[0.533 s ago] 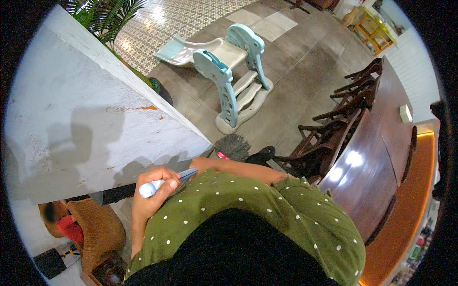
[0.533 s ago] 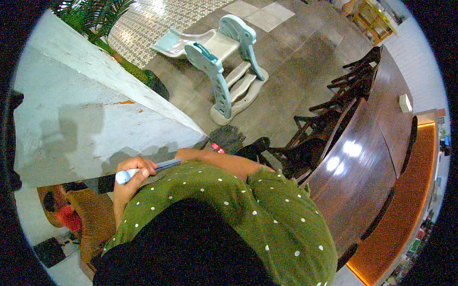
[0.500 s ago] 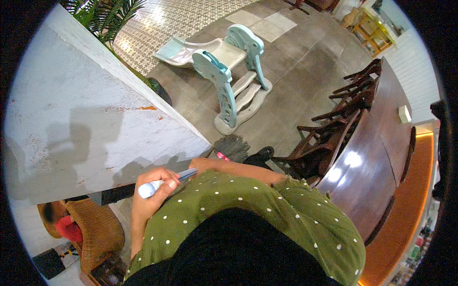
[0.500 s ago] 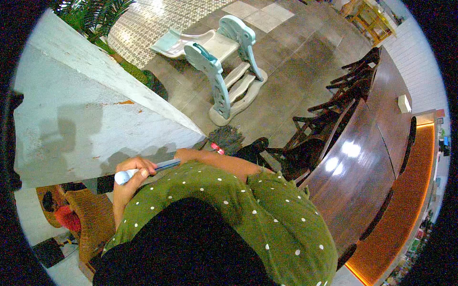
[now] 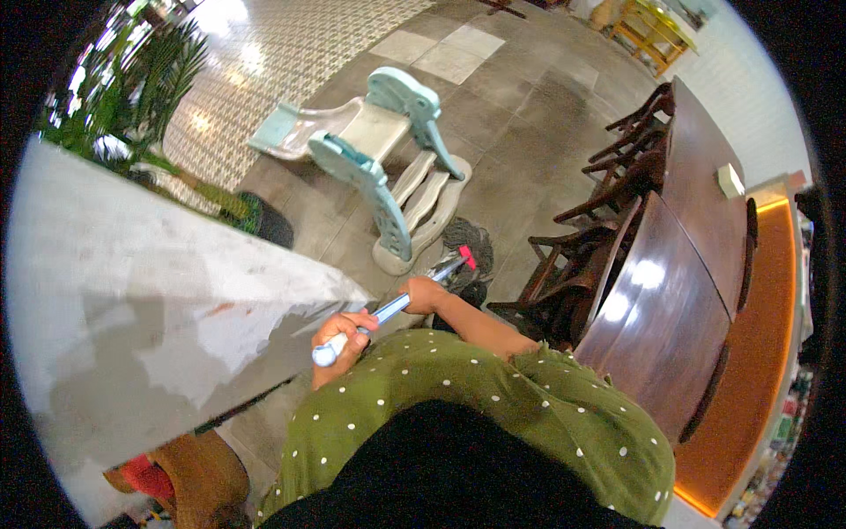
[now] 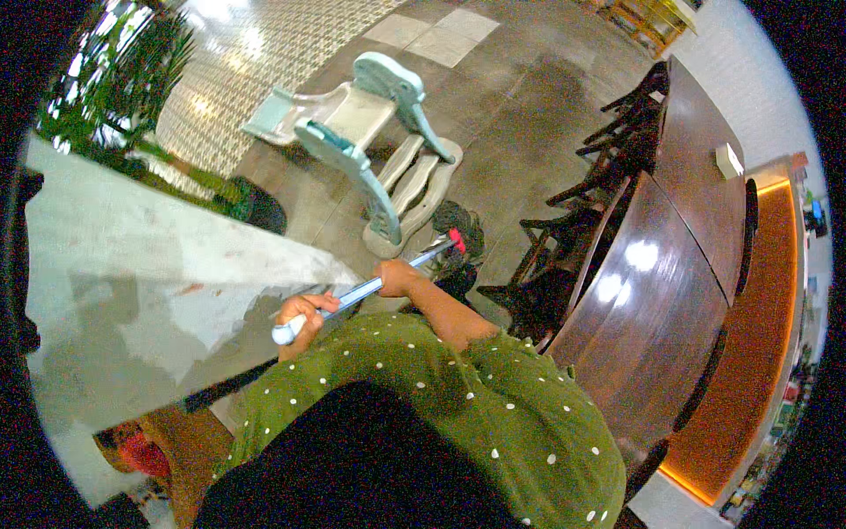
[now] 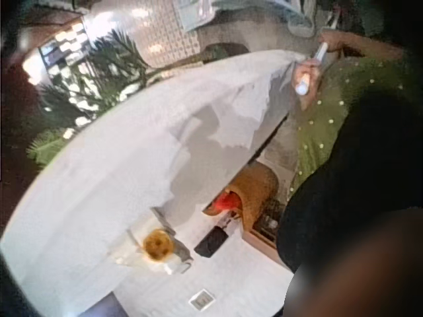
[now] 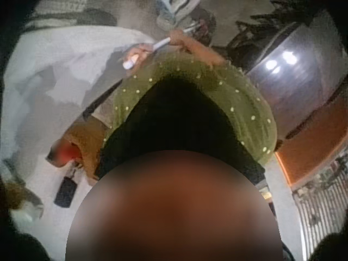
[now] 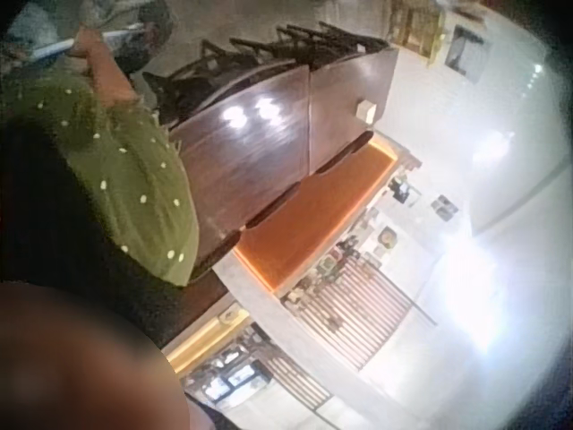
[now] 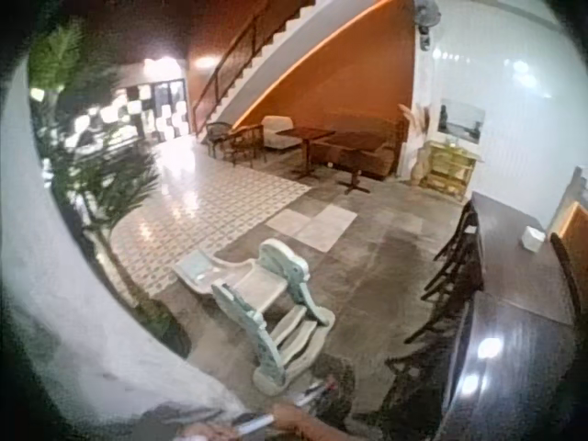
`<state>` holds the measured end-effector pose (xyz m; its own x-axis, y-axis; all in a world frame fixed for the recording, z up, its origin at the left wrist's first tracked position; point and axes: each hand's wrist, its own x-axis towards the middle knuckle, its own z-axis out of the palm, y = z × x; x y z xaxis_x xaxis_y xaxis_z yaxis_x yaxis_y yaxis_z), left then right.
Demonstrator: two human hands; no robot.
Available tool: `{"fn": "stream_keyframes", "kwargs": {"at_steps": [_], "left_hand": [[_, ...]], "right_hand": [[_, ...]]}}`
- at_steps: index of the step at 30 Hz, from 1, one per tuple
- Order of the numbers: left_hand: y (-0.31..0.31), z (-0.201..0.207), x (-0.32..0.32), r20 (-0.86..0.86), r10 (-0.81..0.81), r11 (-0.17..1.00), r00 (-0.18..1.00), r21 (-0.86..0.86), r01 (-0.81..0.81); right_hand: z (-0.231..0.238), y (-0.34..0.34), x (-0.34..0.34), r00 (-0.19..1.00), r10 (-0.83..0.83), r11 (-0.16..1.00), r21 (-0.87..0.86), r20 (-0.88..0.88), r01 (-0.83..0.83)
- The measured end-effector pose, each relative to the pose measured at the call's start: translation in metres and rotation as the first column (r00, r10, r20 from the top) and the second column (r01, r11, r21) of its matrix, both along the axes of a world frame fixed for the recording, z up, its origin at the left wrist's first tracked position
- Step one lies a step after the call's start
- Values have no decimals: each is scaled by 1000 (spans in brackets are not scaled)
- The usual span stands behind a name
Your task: The person mops a tiled floor using a mop with a pink head and a light blue handle. They move the mop back and forth across the floor, navigating around furniture and a child's slide.
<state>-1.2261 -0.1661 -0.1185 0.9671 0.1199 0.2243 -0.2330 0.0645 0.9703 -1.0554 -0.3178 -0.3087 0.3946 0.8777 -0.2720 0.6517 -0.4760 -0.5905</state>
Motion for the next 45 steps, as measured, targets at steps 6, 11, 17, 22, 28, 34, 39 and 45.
{"fn": "stream_keyframes", "kwargs": {"at_steps": [6, 11, 17, 22, 28, 34, 39, 45], "left_hand": [[-13, 47, 83, -207, 117, 988, 971, 124, -92], [-52, 94, 128, -219, -174, 961, 960, 175, 214], [-84, 123, 207, -189, -226, 945, 956, 195, 262], [-118, 135, 268, -135, -562, 792, 816, 195, 578], [-133, 150, 294, -182, -845, 409, 503, 387, 826], [-109, 158, 322, -173, -885, 317, 432, 454, 832], [-81, 146, 340, -161, -859, 374, 485, 450, 811], [-58, 121, 359, -104, -824, 513, 557, 280, 811]], "right_hand": [[7, -10, 63, 980, -126, 989, 58, -157, 137], [21, -53, 81, 976, -68, 969, 217, -209, 114], [22, -75, 129, 934, -187, 907, 312, -304, 283], [45, -119, 147, 859, -349, 815, 332, -373, 475], [56, -142, 135, 822, -511, 762, 311, -250, 568], [56, -129, 149, 721, -673, 683, 233, -166, 692], [56, -106, 158, 702, -712, 687, 215, 4, 694], [41, -82, 168, 610, -777, 542, 328, -157, 774]]}}
